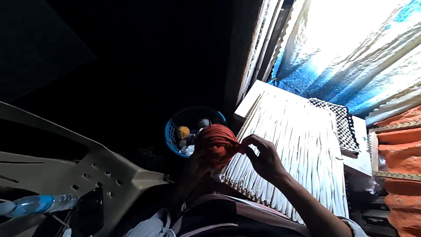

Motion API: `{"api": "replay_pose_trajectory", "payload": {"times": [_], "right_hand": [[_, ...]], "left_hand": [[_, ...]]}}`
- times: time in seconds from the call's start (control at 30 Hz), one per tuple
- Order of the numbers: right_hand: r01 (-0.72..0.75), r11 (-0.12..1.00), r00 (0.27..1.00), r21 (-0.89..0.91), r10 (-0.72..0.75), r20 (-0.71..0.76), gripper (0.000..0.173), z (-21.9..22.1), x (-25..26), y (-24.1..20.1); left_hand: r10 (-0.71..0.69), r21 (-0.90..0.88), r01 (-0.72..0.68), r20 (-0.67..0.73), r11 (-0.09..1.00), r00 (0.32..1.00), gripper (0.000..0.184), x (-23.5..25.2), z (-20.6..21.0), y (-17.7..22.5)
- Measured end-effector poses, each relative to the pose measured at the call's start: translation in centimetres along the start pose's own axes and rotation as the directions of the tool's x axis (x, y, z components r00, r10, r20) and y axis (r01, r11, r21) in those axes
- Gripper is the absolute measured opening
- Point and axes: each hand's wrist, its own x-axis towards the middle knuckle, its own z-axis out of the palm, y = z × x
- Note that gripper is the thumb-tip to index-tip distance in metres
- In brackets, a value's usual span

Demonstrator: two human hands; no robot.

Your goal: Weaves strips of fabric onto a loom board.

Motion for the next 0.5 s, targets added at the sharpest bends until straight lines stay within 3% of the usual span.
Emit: {"api": "replay_pose_trajectory", "payload": {"times": [0.17, 0.4, 0.5], "right_hand": [[-0.111, 0.957, 0.992, 0.269, 0.124, -0.032, 0.01, -1.5, 0.2, -0.8], [-0.281, 0.882, 0.959, 0.378, 0.269, 0.086, 0.011, -2.0, 0.3, 0.1], [-0.333, 0.859, 0.943, 0.389, 0.301, 0.144, 0.012, -2.5, 0.2, -0.1]], "left_hand": [[-0.024, -0.007, 0.024, -0.002, 1.0, 1.0, 0.05, 0.0, 0.2, 0.0], [-0.066, -0.048, 0.068, 0.042, 0.997, 0.997, 0.037, 0.3, 1.1, -0.2], [-0.087, -0.03, 0.086, -0.018, 0.996, 0.996, 0.032, 0.2, 1.2, -0.1]]}}
